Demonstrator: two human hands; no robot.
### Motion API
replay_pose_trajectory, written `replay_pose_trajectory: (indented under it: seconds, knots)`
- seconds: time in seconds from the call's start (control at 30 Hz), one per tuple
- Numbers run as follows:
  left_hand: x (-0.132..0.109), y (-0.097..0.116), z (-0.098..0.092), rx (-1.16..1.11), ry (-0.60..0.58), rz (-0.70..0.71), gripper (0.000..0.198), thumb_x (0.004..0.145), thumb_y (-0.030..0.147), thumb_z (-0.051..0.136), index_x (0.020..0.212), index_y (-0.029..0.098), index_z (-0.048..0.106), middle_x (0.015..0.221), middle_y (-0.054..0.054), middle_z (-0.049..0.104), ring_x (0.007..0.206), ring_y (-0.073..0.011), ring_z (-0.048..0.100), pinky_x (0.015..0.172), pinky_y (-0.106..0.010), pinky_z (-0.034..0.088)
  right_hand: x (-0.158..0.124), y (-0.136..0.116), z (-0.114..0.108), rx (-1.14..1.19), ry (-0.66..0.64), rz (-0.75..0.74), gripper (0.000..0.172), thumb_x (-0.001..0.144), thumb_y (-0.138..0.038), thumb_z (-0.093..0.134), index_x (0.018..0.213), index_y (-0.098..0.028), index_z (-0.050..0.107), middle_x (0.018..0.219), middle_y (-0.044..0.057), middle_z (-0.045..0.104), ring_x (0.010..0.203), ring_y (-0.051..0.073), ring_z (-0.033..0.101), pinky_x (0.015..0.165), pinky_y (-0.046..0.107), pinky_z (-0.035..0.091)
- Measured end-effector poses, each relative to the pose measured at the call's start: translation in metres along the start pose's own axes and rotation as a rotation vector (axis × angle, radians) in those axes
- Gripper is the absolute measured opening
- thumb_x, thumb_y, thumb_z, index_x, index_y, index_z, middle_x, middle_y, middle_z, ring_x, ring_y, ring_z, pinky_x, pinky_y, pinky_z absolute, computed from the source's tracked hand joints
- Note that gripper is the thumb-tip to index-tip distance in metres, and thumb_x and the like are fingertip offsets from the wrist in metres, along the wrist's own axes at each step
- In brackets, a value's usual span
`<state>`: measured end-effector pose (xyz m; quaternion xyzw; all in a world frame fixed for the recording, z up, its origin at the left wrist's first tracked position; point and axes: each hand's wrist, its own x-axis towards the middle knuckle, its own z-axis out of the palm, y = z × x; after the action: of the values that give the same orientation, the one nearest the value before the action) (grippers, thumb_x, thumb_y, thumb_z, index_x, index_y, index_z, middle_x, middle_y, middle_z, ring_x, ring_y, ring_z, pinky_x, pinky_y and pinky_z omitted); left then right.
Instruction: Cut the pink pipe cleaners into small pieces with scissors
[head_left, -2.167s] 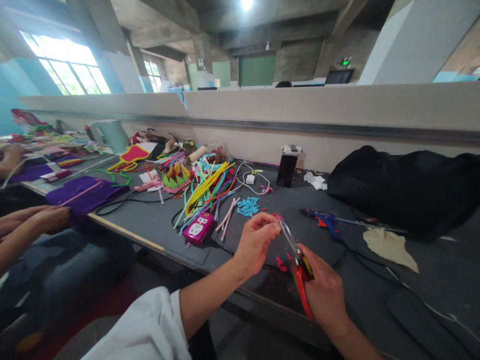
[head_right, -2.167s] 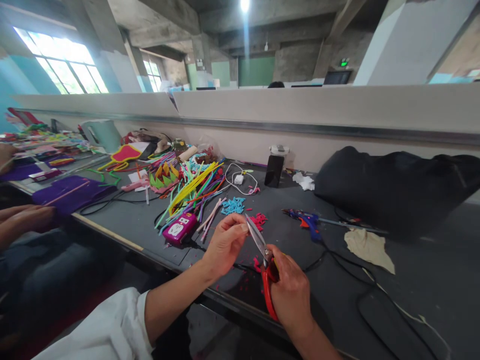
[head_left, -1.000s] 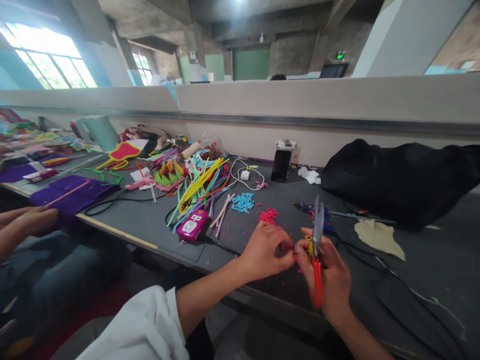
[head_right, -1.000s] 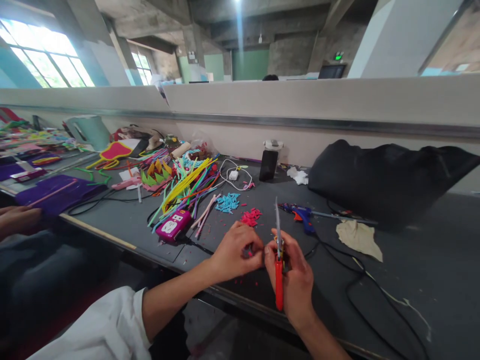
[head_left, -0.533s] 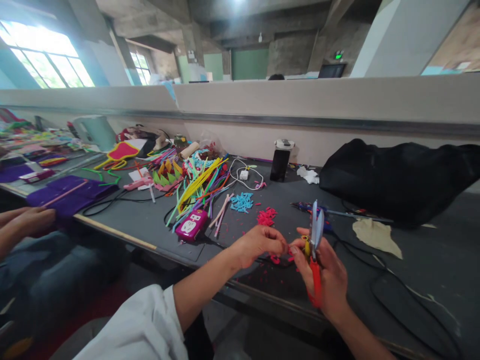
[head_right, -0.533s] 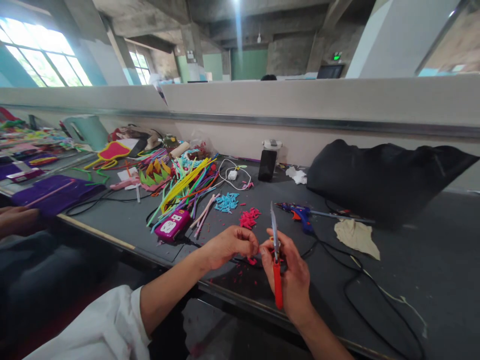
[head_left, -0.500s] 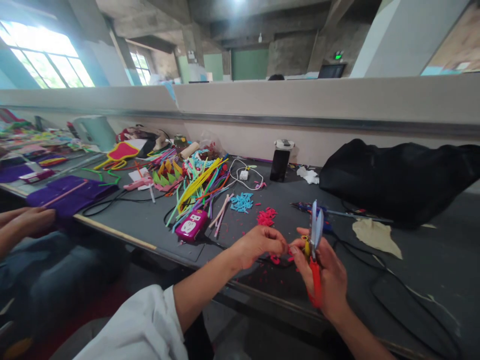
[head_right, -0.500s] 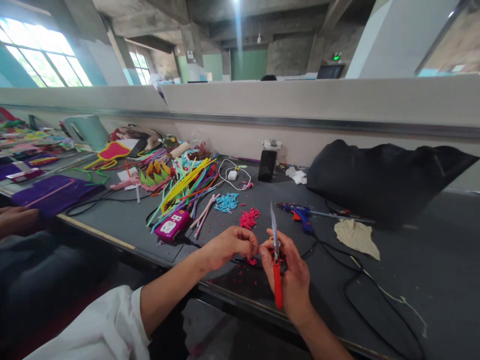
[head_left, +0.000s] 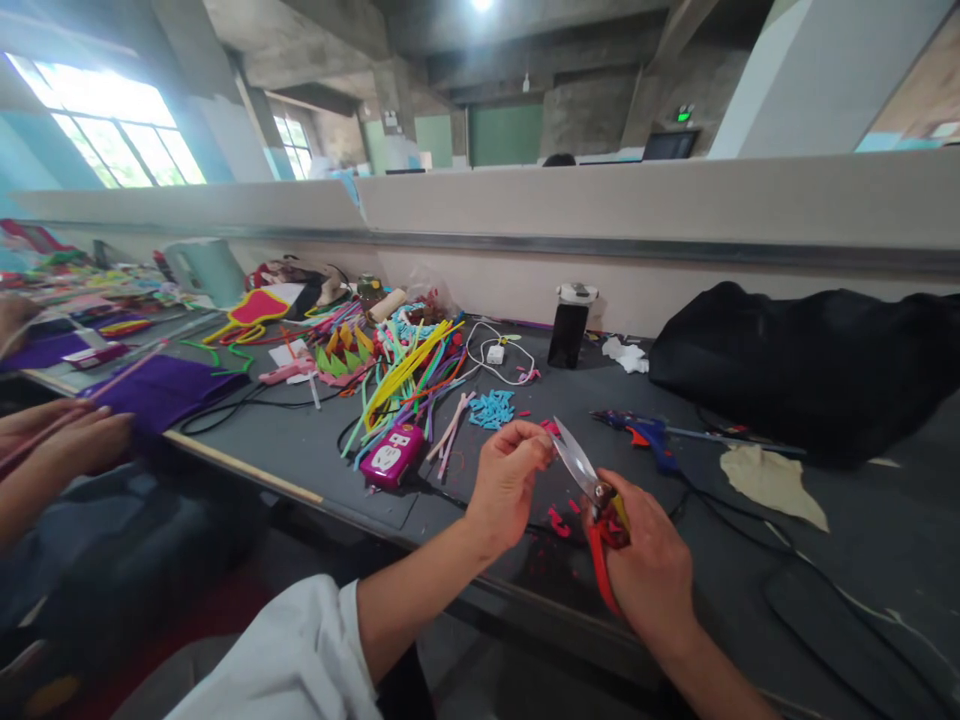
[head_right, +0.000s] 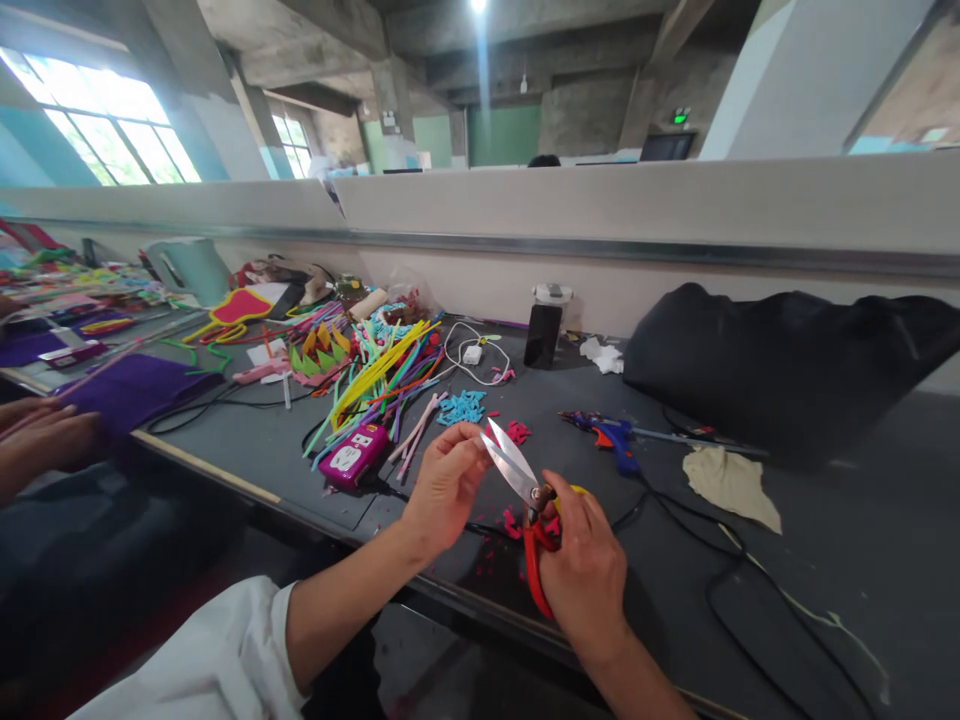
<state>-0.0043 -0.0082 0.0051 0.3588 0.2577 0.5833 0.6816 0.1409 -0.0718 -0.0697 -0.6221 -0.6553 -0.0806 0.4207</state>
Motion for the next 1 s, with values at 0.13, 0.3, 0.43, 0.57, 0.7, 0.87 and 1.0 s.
replay_pose_trajectory:
  seconds: [0.13, 0.3, 0.43, 0.57, 0.7, 0.87, 1.0]
  knots:
    - [-0.0037, 0.0007, 0.0027, -0.013, 0.005, 0.02, 0.014, 0.065, 0.022, 0.073, 0.066, 0.016, 0.061, 0.06, 0.003, 0.054, 0.059, -0.0076, 0.045, 0.06, -0.021, 0.036, -0.001, 0.003, 0.0016, -0.017, -0.014, -0.022, 0.037, 0.088, -0.029, 0.052, 0.125, -0.019, 0.053, 0.103, 0.007, 0.067, 0.089, 0.02, 0.064, 0.075, 0.03, 0.052]
    - [-0.0045, -0.0007, 0.0034, -0.016, -0.005, 0.026, 0.014, 0.066, 0.021, 0.073, 0.066, 0.015, 0.061, 0.059, 0.003, 0.054, 0.058, -0.0076, 0.045, 0.06, -0.021, 0.036, -0.0004, 0.0039, -0.0001, -0.041, -0.013, -0.04, 0.036, 0.087, -0.024, 0.051, 0.122, -0.019, 0.053, 0.105, 0.008, 0.067, 0.09, 0.02, 0.064, 0.076, 0.029, 0.052]
    - [-0.0043, -0.0012, 0.0029, -0.012, -0.009, 0.026, 0.014, 0.066, 0.022, 0.074, 0.066, 0.015, 0.061, 0.059, 0.003, 0.054, 0.058, -0.0078, 0.046, 0.06, -0.021, 0.036, -0.0003, 0.0027, -0.0016, -0.023, -0.022, -0.038, 0.037, 0.086, -0.021, 0.049, 0.122, -0.019, 0.053, 0.1, 0.006, 0.067, 0.086, 0.019, 0.064, 0.078, 0.029, 0.051]
    - [-0.0046, -0.0014, 0.0028, -0.007, -0.007, 0.022, 0.015, 0.066, 0.023, 0.074, 0.066, 0.015, 0.061, 0.059, 0.003, 0.054, 0.058, -0.0079, 0.046, 0.06, -0.021, 0.036, -0.0005, 0.0033, -0.0011, -0.027, -0.006, -0.055, 0.037, 0.086, -0.02, 0.047, 0.122, -0.019, 0.054, 0.097, 0.006, 0.068, 0.084, 0.019, 0.064, 0.078, 0.03, 0.051]
    - [-0.0045, -0.0021, 0.0026, -0.004, -0.012, 0.032, 0.015, 0.066, 0.022, 0.074, 0.066, 0.015, 0.061, 0.059, 0.003, 0.053, 0.058, -0.0081, 0.046, 0.061, -0.022, 0.037, -0.0014, 0.0061, 0.0005, -0.036, -0.009, -0.075, 0.038, 0.085, -0.022, 0.048, 0.123, -0.019, 0.053, 0.095, 0.006, 0.068, 0.081, 0.019, 0.064, 0.077, 0.03, 0.052]
    - [-0.0057, -0.002, 0.0031, 0.032, -0.014, 0.036, 0.016, 0.066, 0.024, 0.073, 0.065, 0.016, 0.059, 0.059, 0.003, 0.052, 0.059, -0.0089, 0.046, 0.062, -0.023, 0.038, -0.0031, 0.0082, 0.0025, -0.061, 0.006, -0.114, 0.038, 0.087, -0.023, 0.048, 0.125, -0.018, 0.052, 0.094, 0.006, 0.069, 0.08, 0.019, 0.065, 0.078, 0.031, 0.052]
    - [-0.0055, -0.0015, 0.0029, 0.07, -0.018, 0.046, 0.014, 0.064, 0.023, 0.071, 0.066, 0.016, 0.06, 0.061, 0.003, 0.053, 0.058, -0.0086, 0.044, 0.06, -0.023, 0.037, -0.0008, 0.0057, -0.0004, -0.072, 0.034, -0.13, 0.033, 0.089, -0.023, 0.047, 0.121, -0.018, 0.055, 0.09, 0.005, 0.069, 0.078, 0.018, 0.065, 0.076, 0.029, 0.051]
